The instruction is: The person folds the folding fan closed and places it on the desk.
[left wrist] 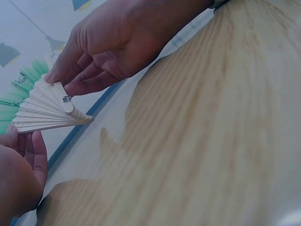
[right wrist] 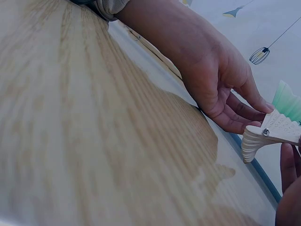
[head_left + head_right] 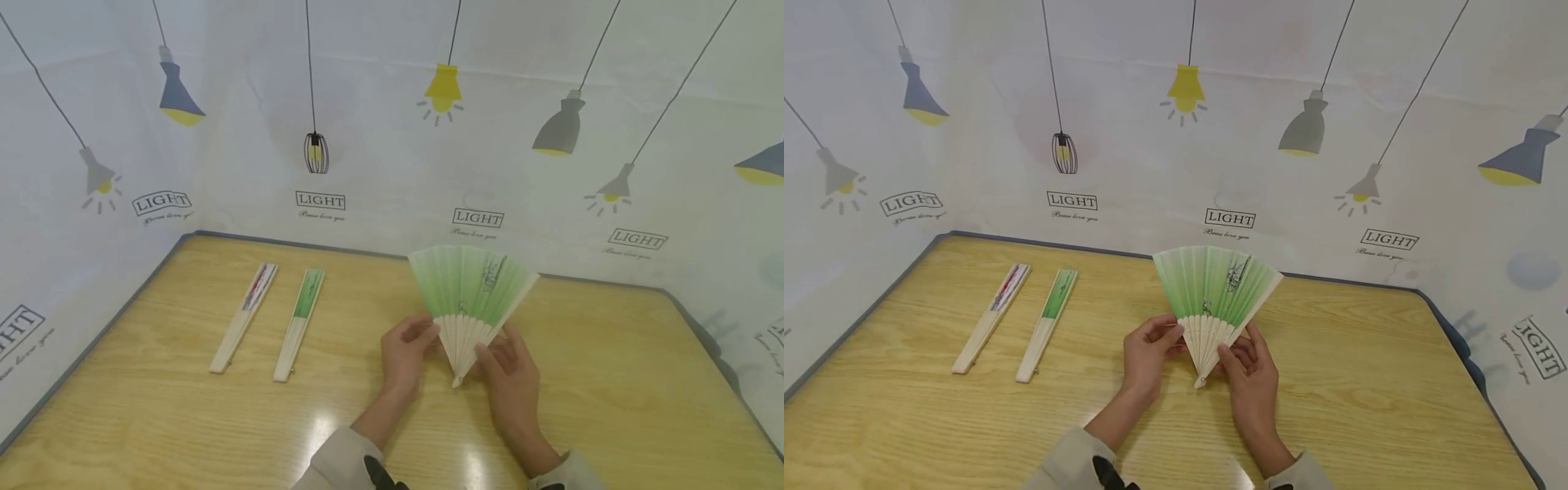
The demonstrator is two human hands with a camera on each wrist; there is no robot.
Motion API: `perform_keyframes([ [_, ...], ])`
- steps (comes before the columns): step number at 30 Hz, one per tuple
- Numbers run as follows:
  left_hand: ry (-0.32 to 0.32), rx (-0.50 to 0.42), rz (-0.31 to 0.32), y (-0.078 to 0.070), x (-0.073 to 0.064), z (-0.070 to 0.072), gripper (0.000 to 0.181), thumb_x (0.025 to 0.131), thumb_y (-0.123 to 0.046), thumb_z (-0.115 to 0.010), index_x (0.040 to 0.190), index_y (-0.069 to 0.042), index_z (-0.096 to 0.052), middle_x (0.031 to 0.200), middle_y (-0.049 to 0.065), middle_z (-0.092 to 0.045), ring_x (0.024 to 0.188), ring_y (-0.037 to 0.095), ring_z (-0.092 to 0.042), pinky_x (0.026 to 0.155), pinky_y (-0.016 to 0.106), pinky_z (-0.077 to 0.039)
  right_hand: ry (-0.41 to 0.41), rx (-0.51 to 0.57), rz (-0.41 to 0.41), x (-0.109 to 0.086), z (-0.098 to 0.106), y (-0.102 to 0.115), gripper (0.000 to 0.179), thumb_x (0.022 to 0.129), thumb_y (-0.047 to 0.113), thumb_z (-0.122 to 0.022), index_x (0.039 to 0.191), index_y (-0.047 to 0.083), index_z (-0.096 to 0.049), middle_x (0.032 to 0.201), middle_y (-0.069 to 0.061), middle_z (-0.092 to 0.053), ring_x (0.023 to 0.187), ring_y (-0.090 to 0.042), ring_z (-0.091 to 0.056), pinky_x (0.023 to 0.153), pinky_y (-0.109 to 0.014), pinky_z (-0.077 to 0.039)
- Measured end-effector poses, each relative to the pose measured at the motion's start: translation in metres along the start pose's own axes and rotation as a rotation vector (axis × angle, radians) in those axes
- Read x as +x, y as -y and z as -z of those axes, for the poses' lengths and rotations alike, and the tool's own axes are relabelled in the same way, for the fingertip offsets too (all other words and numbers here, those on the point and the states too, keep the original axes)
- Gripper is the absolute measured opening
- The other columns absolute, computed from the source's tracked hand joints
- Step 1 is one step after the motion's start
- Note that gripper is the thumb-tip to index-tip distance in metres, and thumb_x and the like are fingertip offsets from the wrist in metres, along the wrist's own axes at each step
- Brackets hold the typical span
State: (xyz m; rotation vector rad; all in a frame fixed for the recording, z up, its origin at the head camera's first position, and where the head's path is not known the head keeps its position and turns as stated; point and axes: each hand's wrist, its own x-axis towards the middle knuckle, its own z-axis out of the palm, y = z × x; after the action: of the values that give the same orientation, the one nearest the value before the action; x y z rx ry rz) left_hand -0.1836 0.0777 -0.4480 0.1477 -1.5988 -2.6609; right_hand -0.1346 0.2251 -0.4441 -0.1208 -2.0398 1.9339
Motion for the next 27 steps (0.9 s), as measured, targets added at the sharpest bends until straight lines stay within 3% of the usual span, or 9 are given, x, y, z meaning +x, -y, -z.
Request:
perform_keyframes([
  [14, 0.029, 0.016, -0.016, 0.0003, -0.0017, 0.0005, 0.019, 0.084, 0.003, -0.069, 0.102, 0.009, -0.066, 0.087, 0.015, -0.068, 0.073, 0.019, -0.066, 0.072, 0.044, -0.059, 0.017, 0.006, -0.016, -0.0015, -0.0003, -0.0013, 0.059, 0.090, 0.015, -0.068, 0.143, 0.025, -0.043, 0.113, -0.014, -0.063, 0.097, -0.022, -0.065, 0.076, -0.033, -0.058],
  [27, 0.048, 0.036, 0.014, -0.0008, -0.0016, 0.0002, 0.019, 0.084, 0.001, -0.070, 0.103, 0.007, -0.067, 0.089, 0.016, -0.068, 0.074, 0.020, -0.067, 0.073, 0.041, -0.059, 0.029, 0.005, 0.018, -0.0003, 0.0000, -0.0007, 0.058, 0.090, 0.011, -0.067, 0.142, 0.024, -0.044, 0.113, -0.015, -0.064, 0.098, -0.021, -0.064, 0.079, -0.031, -0.057],
])
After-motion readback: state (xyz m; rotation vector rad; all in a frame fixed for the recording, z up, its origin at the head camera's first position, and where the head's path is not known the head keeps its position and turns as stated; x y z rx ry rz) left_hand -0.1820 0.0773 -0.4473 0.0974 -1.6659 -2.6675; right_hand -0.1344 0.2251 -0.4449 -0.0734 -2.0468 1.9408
